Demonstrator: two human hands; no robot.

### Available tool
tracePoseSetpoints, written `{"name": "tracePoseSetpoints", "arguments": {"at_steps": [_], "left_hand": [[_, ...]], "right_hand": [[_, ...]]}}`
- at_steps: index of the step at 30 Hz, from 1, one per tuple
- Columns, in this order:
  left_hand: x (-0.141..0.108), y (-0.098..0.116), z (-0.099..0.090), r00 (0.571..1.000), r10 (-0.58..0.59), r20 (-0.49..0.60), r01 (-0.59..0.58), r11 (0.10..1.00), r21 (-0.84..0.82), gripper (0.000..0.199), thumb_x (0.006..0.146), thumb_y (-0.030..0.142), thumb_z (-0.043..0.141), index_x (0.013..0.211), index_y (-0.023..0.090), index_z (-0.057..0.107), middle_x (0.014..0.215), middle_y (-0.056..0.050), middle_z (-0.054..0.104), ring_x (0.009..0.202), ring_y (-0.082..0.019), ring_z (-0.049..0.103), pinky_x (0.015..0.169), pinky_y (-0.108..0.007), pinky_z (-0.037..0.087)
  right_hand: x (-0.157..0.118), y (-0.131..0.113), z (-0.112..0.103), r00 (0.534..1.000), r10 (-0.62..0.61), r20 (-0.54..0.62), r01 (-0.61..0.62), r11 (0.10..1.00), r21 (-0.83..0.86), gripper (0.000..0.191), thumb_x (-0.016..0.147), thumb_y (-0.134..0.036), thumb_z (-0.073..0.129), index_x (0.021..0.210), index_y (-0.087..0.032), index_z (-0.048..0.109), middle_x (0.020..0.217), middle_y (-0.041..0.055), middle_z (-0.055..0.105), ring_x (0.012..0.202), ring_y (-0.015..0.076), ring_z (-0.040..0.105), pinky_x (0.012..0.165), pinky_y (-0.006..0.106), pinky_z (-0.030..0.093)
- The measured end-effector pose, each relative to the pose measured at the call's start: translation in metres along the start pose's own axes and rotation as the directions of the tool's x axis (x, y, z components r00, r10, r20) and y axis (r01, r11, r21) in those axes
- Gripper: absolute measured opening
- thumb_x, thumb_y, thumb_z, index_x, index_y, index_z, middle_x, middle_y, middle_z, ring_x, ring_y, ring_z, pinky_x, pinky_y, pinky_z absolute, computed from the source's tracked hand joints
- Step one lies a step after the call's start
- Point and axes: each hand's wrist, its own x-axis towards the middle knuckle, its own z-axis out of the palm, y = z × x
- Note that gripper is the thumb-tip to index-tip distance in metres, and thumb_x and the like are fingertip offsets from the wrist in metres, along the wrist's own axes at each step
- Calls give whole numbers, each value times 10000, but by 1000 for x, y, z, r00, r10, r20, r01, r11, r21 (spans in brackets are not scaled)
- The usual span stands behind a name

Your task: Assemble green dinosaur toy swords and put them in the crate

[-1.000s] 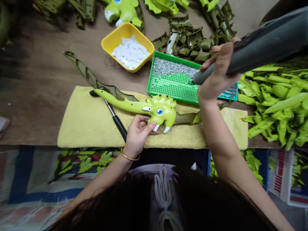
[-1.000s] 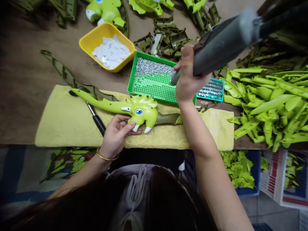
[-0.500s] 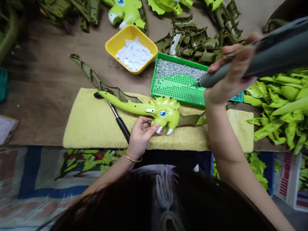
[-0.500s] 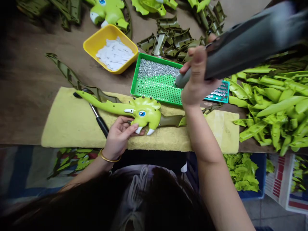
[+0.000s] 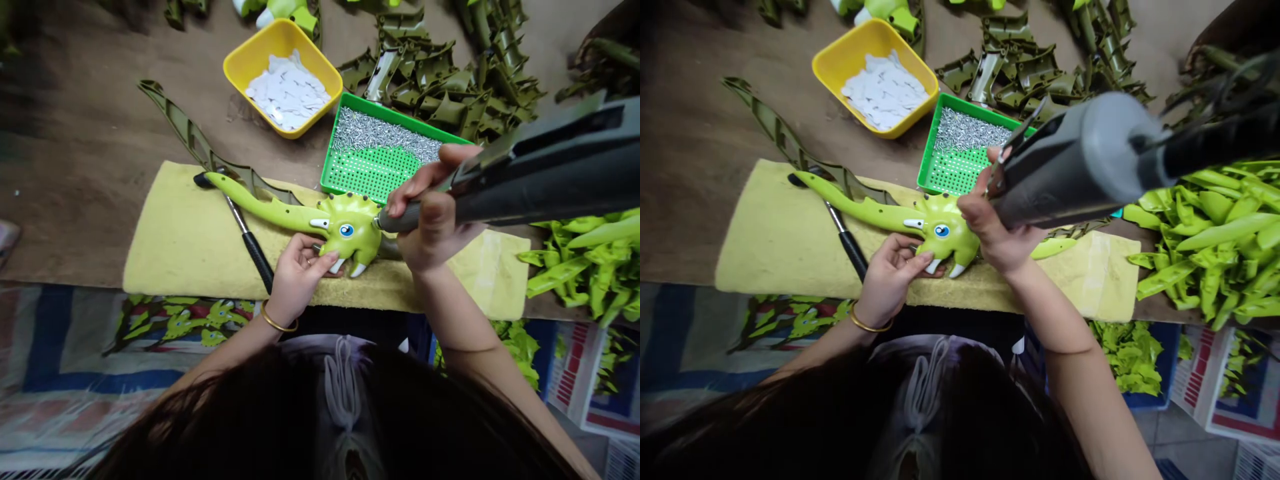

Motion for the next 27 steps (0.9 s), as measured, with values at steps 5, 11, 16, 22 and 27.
{"name": "tracePoseSetpoints", "arguments": {"at_steps": [5, 11, 16, 22, 27], "left_hand": [[-1, 2, 0, 1000, -15, -7, 15, 1000, -7, 467, 647, 398, 835, 882, 182, 494, 736, 10, 692, 628, -158, 701, 581, -309, 640], [-2, 6, -1, 999, -34, 22, 34, 999, 23, 471, 648, 406, 831, 891, 182, 496, 765, 6, 693, 605, -148, 693, 609, -314, 640], [-2, 5, -3, 998, -44, 38, 43, 999, 27, 441, 680, 395, 814, 892, 184, 489, 740, 2, 698, 622, -160, 704, 611, -312, 637], [-1, 4, -3, 998, -41, 50, 41, 999, 14, 448, 677, 387, 817, 897, 181, 487, 735, 15, 686, 623, -139, 695, 629, -292, 628], [-1, 5, -4, 995, -60, 85, 60, 998, 9, 489, 648, 340, 835, 933, 181, 472, 771, 18, 681, 658, -129, 696, 670, -279, 612]], "right_hand": [[15, -9, 0, 999, 36, 30, -34, 997, -62, 329, 807, -567, 618, 1055, -352, 586, 701, -72, 551, 388, 48, 432, 336, 222, 362], [61, 27, 6, 934, -52, -352, -48, 962, -269, 306, 865, -533, 531, 1040, -285, 500, 839, -28, 590, 472, 59, 496, 436, 261, 400], [54, 57, 0, 936, -22, -351, -128, 908, -399, 488, 832, -674, 490, 1122, -281, 486, 859, -7, 554, 489, 72, 493, 454, 271, 421], [48, 64, -6, 951, -31, -306, -106, 902, -419, 482, 849, -689, 461, 1175, -337, 513, 881, -5, 538, 524, 100, 530, 470, 289, 426], [57, 36, 0, 955, -81, -287, -15, 948, -318, 359, 870, -600, 496, 1112, -338, 535, 847, -19, 559, 476, 66, 467, 444, 264, 404]]}}
